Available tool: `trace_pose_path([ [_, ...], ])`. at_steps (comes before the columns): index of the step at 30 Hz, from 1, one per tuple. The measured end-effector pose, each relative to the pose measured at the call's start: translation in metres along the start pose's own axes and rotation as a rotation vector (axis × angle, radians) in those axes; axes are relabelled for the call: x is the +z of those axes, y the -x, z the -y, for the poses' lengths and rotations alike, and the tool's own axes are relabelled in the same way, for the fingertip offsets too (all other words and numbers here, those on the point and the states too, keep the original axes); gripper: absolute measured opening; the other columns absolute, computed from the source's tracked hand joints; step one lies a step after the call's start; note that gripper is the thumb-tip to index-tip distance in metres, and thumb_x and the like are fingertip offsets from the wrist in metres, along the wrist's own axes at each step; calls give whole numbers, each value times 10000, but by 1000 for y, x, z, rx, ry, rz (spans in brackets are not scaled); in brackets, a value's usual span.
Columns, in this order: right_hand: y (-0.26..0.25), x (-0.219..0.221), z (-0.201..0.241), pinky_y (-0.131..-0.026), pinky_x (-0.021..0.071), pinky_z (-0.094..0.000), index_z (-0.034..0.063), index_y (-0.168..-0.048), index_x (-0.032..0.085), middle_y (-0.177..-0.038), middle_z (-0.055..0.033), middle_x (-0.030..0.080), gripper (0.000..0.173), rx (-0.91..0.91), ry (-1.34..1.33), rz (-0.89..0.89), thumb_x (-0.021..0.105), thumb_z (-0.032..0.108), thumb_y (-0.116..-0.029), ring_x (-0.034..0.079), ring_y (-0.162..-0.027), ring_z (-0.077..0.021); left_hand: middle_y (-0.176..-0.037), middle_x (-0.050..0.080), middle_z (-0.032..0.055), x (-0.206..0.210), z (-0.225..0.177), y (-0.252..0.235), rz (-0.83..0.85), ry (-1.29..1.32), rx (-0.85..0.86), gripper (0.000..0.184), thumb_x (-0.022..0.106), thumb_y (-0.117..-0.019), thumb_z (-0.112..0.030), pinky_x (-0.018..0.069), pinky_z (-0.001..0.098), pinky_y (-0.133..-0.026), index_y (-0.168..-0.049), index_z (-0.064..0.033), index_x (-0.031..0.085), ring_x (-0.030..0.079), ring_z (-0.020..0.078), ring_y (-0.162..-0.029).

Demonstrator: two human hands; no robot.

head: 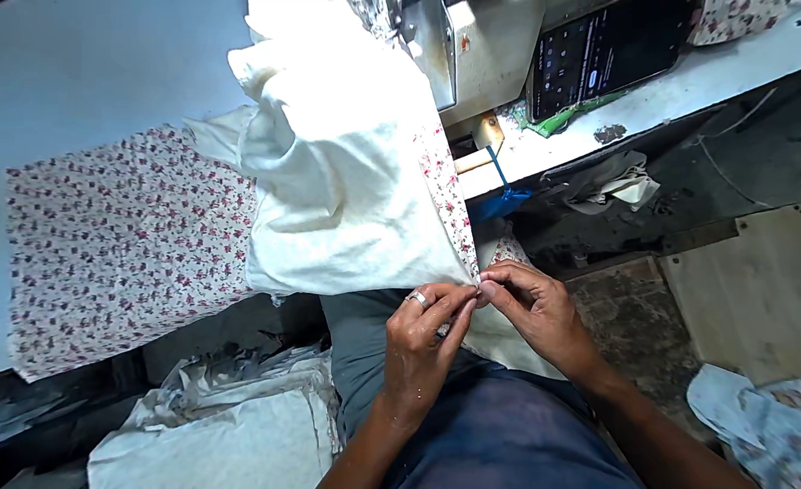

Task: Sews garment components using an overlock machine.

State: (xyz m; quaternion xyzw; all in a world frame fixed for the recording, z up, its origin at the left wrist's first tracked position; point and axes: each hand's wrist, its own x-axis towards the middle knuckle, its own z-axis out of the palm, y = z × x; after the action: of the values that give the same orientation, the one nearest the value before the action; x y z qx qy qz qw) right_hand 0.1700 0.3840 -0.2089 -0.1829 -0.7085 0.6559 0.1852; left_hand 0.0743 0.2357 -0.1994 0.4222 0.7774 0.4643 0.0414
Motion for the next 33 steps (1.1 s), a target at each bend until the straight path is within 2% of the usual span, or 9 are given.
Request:
trace_pose_path([
  [4, -4, 5, -9, -724, 593, -186, -7, -984, 723, -936, -32, 714, 141, -41, -30, -7, 713, 129, -946, 678, -777, -38, -1008, 757, 69, -20, 13, -11, 24, -13, 38, 190, 656, -982, -187, 569, 238, -858, -984, -67, 802, 703, 99, -965],
  [7, -11, 10, -10, -708, 607, -198, -6, -1025, 712, -919, -27, 720, 143, -27, -36, -19, 703, 110, -943, 690, -752, -45, -1002, 733, 116, -68, 36, -34, -276, -259, -70, 243, 634, -981, -219, 564, 288, -833, -1031, -32, 780, 691, 138, -912],
  [10, -12, 11, -14, -719, 594, -179, 18, -1018, 729, -935, -22, 702, 144, -45, 1, -46, 689, 135, -945, 678, -777, -29, -1123, 671, 226, -127, 67, -58, -479, -498, -265, 320, 577, -1037, -252, 540, 433, -832, -1184, -7, 721, 668, 297, -960],
  [15, -11, 13, -11, -714, 619, -199, -15, -1027, 717, -1006, -46, 708, 141, -12, -41, -71, 672, 74, -928, 706, -792, -57, -1223, 605, 313, -162, 99, -82, -362, -560, -474, 402, 507, -1084, -296, 472, 651, -924, -1219, 46, 671, 606, 476, -1101],
  [23, -9, 13, -12, -686, 618, -197, -32, -1056, 721, -957, -46, 692, 166, -19, -31, -97, 668, 53, -923, 693, -734, -54, -1166, 607, 306, -133, 108, -97, -213, -580, -447, 350, 696, -987, -296, 440, 684, -926, -1048, 48, 699, 564, 516, -1125],
  [25, -9, 12, -12, -672, 609, -187, -23, -1026, 731, -938, -36, 693, 144, -22, -38, -107, 675, 59, -921, 682, -713, -46, -1184, 631, 300, -142, 103, -95, -238, -437, -460, 334, 592, -1048, -213, 467, 653, -960, -1155, 99, 643, 612, 461, -1125],
  [28, -4, 7, 3, -646, 607, -207, 49, -1008, 741, -908, 12, 715, 96, -3, -281, -16, 690, 51, -927, 677, -696, -39, -1048, 614, 72, -179, 82, -72, -660, -169, -446, 375, 472, -1078, -258, 524, 287, -804, -1295, 45, 516, 605, 60, -879],
  [30, 0, 2, 18, -663, 598, -195, 147, -1050, 762, -950, 58, 713, 109, 4, -508, 180, 694, 135, -966, 671, -738, -14, -976, 546, -34, -197, 54, -57, -823, -135, -346, 338, 479, -1083, -234, 487, 133, -752, -1266, 51, 465, 544, -90, -799],
  [33, -5, 8, 18, -669, 603, -232, 85, -1046, 746, -921, 12, 716, 111, 93, -557, 238, 683, 78, -954, 676, -732, -55, -843, 552, -146, -197, 45, -43, -750, -109, -313, 249, 545, -1038, -177, 462, 75, -631, -1219, -27, 462, 532, -133, -672],
])
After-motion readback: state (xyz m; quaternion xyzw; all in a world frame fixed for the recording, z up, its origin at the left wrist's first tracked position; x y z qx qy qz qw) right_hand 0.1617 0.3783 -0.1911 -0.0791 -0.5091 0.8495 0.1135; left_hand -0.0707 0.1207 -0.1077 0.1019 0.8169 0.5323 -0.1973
